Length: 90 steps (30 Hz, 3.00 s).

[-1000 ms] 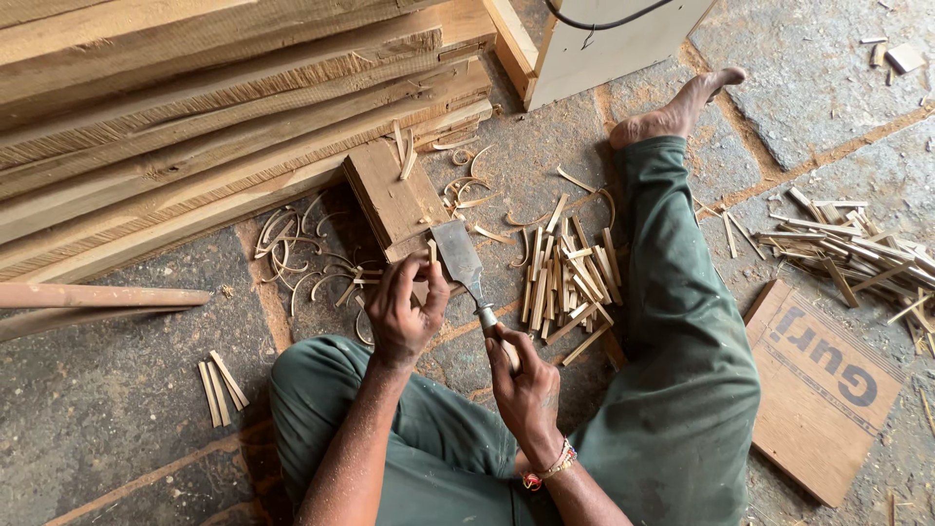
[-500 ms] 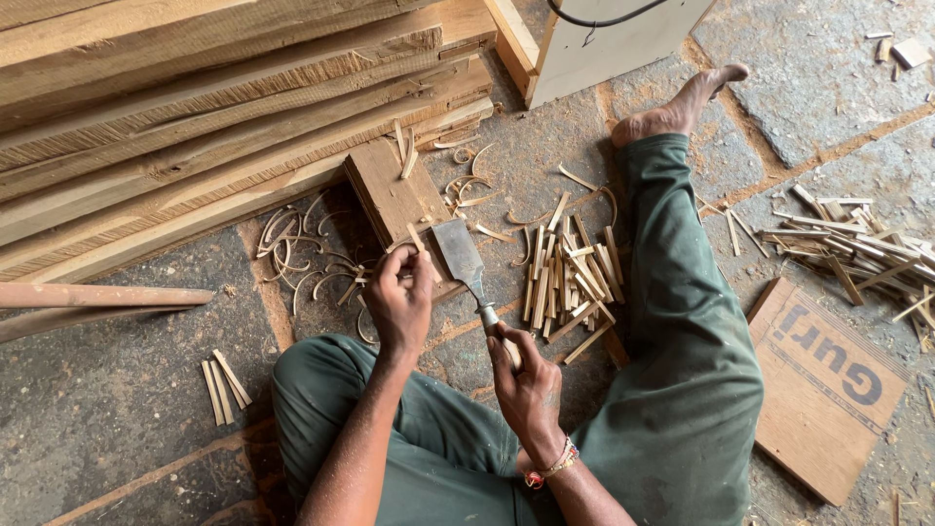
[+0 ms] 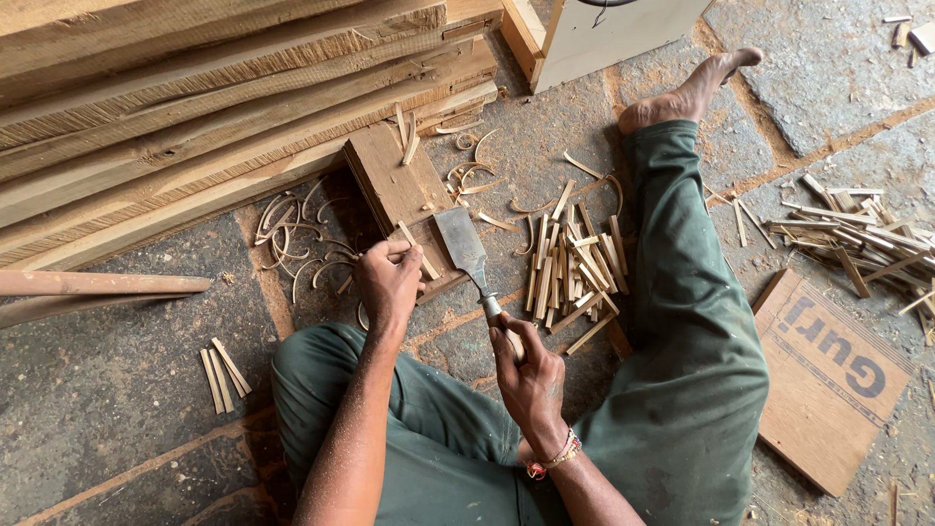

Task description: The person sits on the floor and uses a chisel to carve small wooden sticks. They repeatedly shave thin strips from the sticks and place the finished pieces into a pile.

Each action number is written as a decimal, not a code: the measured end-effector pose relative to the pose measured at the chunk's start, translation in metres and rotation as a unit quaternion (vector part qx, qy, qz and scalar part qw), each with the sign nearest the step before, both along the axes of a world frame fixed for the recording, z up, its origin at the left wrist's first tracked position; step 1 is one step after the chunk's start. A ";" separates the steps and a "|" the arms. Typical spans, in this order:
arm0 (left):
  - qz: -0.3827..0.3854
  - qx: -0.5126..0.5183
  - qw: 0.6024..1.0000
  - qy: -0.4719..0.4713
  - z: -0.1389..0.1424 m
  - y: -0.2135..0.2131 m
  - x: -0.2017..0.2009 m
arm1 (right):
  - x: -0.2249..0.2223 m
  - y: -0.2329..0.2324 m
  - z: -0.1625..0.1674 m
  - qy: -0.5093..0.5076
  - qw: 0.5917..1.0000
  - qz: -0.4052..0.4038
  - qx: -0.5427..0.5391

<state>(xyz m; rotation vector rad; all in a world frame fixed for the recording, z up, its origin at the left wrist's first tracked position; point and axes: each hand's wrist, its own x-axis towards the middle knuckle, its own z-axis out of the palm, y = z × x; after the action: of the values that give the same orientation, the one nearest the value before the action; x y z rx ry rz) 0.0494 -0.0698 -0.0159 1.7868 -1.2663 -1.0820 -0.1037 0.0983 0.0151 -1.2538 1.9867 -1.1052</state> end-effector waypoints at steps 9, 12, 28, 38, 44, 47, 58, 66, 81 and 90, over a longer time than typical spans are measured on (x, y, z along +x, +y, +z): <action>-0.018 -0.081 0.983 -0.161 0.003 0.000 -0.005 | 0.000 0.000 0.000 0.004 1.000 -0.001 -0.006; -0.020 -0.045 0.990 -0.129 0.007 -0.004 -0.006 | -0.001 0.000 -0.001 0.000 1.000 0.005 0.007; -0.031 0.026 0.999 0.007 0.013 -0.002 -0.007 | 0.000 -0.001 0.000 0.003 1.000 0.006 -0.001; -0.027 0.002 0.999 -0.020 0.013 -0.004 -0.008 | 0.000 0.001 -0.002 0.012 1.000 0.007 0.010; -0.008 0.029 0.999 -0.015 0.014 -0.010 -0.003 | -0.003 -0.002 0.003 -0.015 1.000 0.004 0.002; 0.001 -0.089 0.987 -0.132 0.019 -0.005 -0.002 | -0.004 0.004 0.022 -0.036 0.999 -0.015 -0.002; -0.372 -0.442 0.816 0.022 0.016 0.059 -0.051 | -0.005 0.057 0.104 0.050 0.996 0.008 0.070; -0.347 -0.426 0.834 0.045 0.023 0.067 -0.045 | 0.000 0.058 0.105 0.062 0.993 -0.008 0.095; -0.390 -0.303 0.869 0.028 0.011 0.065 -0.048 | 0.000 0.054 0.104 0.065 0.989 0.020 0.133; -0.455 -0.282 0.839 -0.095 0.007 0.061 -0.044 | 0.010 0.060 0.088 0.074 0.991 0.030 0.105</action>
<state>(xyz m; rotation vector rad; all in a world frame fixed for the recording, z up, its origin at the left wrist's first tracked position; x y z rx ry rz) 0.0057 -0.0089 -0.0088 0.8137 -2.3786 -0.8262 -0.0937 0.1578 0.1028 -1.3051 2.0974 -0.7698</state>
